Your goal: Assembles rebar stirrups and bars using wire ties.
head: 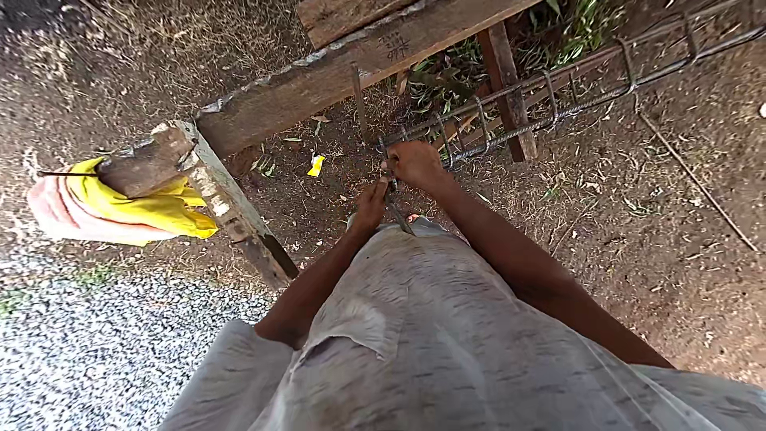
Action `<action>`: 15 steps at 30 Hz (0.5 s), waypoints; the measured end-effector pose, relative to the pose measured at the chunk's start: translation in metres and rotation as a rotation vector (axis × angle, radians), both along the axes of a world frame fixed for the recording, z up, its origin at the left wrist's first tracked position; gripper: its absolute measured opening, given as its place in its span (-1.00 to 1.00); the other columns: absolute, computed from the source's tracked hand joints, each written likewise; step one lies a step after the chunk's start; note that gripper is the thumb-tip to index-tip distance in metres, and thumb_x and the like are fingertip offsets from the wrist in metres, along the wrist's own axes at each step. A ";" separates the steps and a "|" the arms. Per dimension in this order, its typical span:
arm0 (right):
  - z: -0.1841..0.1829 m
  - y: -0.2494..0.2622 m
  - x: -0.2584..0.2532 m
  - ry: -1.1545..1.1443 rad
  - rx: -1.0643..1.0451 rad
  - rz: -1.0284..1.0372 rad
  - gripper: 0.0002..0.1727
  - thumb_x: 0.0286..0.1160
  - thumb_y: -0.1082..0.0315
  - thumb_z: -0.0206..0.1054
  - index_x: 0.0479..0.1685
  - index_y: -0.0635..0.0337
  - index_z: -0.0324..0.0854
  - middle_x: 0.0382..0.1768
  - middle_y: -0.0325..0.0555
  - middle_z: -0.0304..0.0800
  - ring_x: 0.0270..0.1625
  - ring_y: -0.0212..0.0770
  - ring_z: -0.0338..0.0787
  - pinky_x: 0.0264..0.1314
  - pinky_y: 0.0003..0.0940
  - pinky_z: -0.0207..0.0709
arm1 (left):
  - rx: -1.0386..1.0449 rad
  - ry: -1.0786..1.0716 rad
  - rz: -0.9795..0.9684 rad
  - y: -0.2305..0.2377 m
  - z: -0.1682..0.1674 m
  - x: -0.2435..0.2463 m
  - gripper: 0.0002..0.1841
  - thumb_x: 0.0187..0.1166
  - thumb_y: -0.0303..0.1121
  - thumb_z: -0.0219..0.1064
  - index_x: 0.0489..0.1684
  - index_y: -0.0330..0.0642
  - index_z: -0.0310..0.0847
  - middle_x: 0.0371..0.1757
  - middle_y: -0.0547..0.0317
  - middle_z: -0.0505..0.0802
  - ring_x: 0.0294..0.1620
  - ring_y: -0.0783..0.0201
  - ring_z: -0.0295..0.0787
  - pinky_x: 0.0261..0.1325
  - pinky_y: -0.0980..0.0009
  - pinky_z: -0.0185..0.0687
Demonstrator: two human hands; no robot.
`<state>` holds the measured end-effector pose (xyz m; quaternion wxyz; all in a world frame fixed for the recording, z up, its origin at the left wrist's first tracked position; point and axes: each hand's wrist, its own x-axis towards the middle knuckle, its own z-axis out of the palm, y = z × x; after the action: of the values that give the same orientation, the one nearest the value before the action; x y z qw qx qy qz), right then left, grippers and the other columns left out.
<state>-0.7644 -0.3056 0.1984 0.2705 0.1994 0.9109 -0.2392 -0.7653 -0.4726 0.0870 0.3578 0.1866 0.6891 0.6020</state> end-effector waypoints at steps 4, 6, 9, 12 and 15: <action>0.001 0.000 0.000 0.002 -0.011 0.004 -0.59 0.76 -0.03 0.17 0.00 0.10 0.77 0.03 0.13 0.85 0.18 0.24 0.81 0.10 0.37 0.58 | -0.129 -0.135 -0.075 0.005 0.035 -0.007 -0.48 0.93 -0.21 -0.28 -0.04 -0.27 0.67 -0.12 0.22 0.74 0.01 0.48 0.63 0.28 0.32 0.52; -0.002 0.002 0.003 0.008 -0.011 -0.003 -0.59 0.75 -0.03 0.18 -0.01 0.09 0.77 0.03 0.13 0.85 0.18 0.23 0.81 0.10 0.37 0.58 | -0.036 -0.077 -0.113 0.006 0.017 -0.012 -0.43 0.90 -0.15 -0.31 -0.11 -0.25 0.69 -0.19 0.25 0.77 -0.07 0.49 0.68 0.16 0.34 0.62; -0.007 0.005 0.003 0.036 -0.026 0.004 -0.58 0.73 -0.04 0.21 0.01 0.11 0.78 0.03 0.16 0.86 0.18 0.27 0.80 0.13 0.41 0.56 | -0.042 -0.003 -0.291 0.005 0.017 -0.029 -0.38 0.91 -0.07 -0.32 -0.08 -0.31 0.67 -0.20 0.18 0.76 -0.11 0.46 0.67 0.10 0.33 0.62; -0.008 0.009 0.009 0.122 -0.090 0.040 -0.59 0.74 0.01 0.22 0.02 0.18 0.77 -0.06 0.17 0.85 0.11 0.25 0.82 0.16 0.39 0.58 | -0.129 0.022 -0.427 0.001 0.025 -0.045 -0.41 0.90 -0.03 -0.20 0.00 -0.33 0.71 -0.13 0.09 0.78 -0.12 0.38 0.66 0.07 0.27 0.60; -0.012 0.020 0.031 0.303 -0.185 -0.003 -0.68 0.77 0.16 0.21 0.14 0.20 0.72 -0.08 0.13 0.85 0.00 0.14 0.85 0.16 0.27 0.64 | -0.108 -0.044 -0.295 -0.008 0.028 -0.050 -0.39 0.90 -0.02 -0.21 0.30 -0.35 0.66 0.22 -0.02 0.83 0.23 0.25 0.77 0.36 0.17 0.65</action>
<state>-0.7330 -0.2860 0.1861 0.1471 0.1368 0.9152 -0.3495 -0.8154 -0.4810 0.1152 0.4667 0.2533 0.6775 0.5089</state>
